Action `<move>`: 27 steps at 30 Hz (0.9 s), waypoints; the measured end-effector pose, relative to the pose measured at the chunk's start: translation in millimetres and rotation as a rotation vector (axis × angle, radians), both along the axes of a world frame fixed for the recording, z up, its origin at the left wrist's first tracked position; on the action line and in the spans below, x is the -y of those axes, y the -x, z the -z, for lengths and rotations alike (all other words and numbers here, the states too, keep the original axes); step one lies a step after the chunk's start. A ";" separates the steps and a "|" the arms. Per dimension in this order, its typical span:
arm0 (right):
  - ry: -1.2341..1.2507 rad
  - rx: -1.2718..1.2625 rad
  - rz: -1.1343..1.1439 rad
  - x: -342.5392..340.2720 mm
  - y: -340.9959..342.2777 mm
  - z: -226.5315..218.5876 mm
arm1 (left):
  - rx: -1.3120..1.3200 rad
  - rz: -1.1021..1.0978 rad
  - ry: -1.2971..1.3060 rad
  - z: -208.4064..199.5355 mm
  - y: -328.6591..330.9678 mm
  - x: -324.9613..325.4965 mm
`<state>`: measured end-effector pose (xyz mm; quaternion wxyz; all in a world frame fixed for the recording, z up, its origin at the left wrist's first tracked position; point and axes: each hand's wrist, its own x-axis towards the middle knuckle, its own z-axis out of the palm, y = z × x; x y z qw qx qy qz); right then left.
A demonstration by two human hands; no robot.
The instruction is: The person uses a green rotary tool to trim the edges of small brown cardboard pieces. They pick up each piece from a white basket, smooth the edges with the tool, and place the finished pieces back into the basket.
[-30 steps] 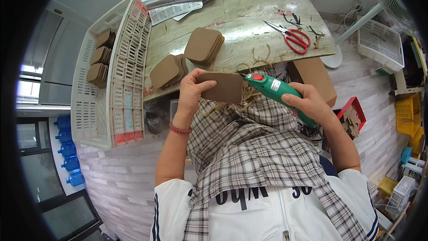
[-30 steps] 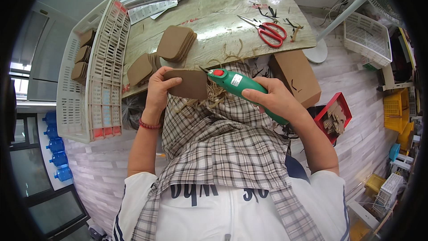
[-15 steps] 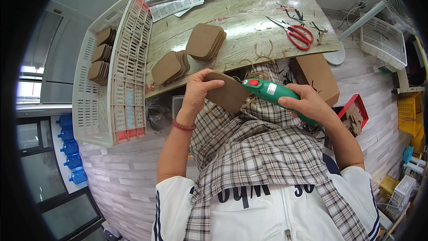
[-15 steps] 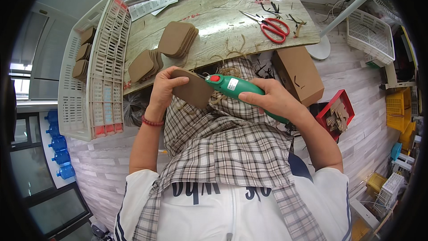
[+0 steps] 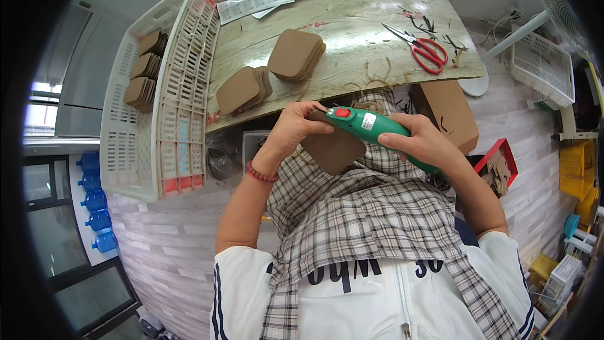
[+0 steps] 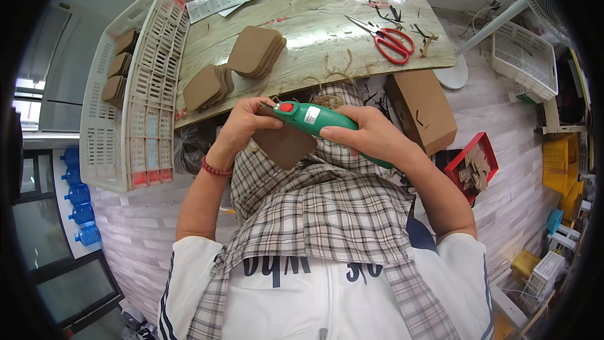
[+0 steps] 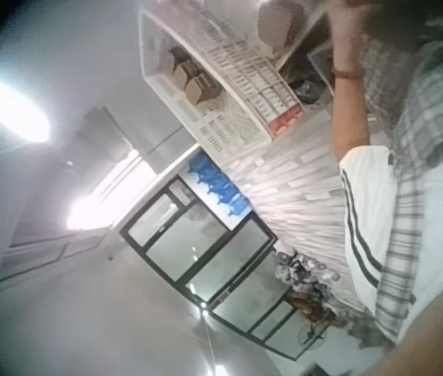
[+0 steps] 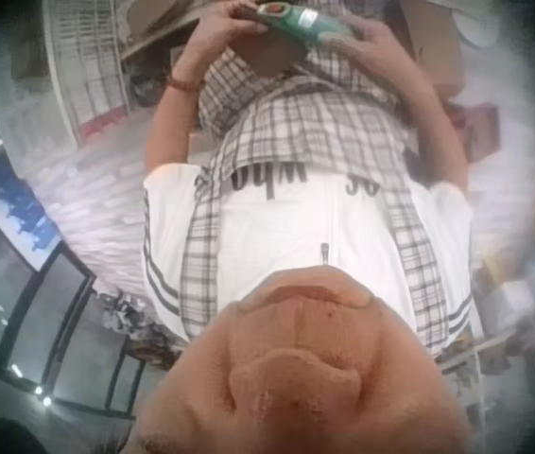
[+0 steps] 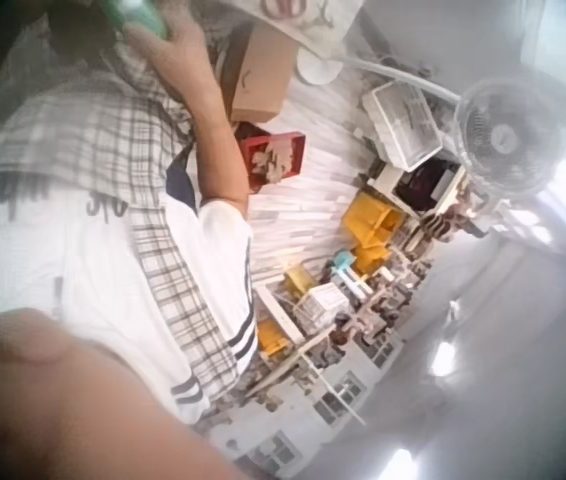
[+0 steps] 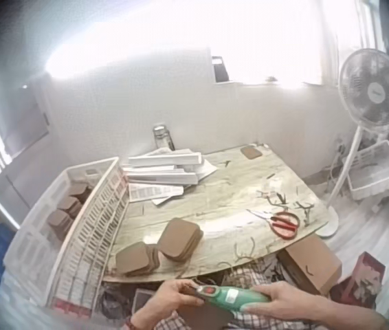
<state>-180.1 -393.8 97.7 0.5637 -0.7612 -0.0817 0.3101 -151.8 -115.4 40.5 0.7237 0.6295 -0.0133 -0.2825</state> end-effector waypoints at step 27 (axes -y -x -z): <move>-0.042 0.075 0.314 14.0 4.4 39.0 | 0.913 -0.482 -1.411 50.1 -102.7 -30.9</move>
